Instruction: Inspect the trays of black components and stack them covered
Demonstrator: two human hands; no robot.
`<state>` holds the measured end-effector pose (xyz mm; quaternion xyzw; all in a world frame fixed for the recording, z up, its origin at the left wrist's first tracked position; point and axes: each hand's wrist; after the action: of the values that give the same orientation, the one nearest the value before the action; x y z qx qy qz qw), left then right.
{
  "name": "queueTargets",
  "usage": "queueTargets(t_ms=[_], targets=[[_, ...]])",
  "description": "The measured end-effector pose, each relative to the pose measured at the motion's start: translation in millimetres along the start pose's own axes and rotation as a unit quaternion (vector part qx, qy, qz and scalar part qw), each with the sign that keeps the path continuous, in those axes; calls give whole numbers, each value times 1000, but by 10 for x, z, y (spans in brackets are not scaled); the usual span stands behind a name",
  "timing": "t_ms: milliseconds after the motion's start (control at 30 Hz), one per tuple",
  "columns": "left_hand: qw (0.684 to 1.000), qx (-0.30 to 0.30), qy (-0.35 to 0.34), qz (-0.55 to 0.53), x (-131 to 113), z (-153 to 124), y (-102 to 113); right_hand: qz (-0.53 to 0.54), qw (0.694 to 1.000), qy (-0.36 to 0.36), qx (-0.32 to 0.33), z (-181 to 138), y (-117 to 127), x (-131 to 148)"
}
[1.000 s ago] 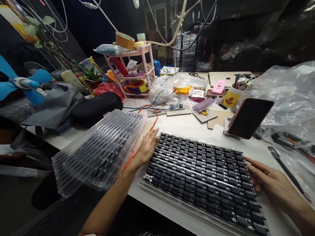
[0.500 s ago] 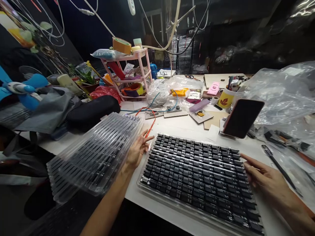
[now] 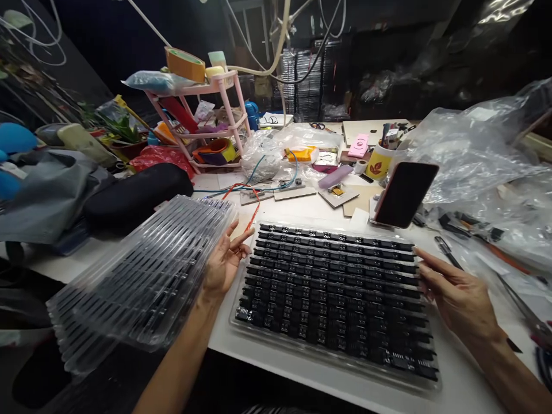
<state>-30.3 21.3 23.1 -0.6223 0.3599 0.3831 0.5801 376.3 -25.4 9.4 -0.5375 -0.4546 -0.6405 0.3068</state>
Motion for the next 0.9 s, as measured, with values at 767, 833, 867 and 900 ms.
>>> queueTargets(t_ms=[767, 833, 867, 900], targets=[[998, 22, -23, -47, 9, 38, 38, 89, 994, -35, 49, 70, 23, -104], [998, 22, -27, -45, 8, 37, 43, 97, 993, -37, 48, 74, 19, -109], [998, 23, -27, -44, 8, 38, 45, 99, 993, -36, 47, 75, 16, -111], [998, 23, -27, -42, 8, 39, 46, 100, 993, -34, 47, 77, 13, -113]])
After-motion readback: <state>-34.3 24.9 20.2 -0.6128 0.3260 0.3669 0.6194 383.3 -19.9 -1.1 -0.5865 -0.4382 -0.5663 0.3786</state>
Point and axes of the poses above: each hand's wrist, its own z-axis towards the middle knuckle, its own y-axis out of the back of the hand, x = y × z, and after that the axes turned 1 degree about y, right-handed
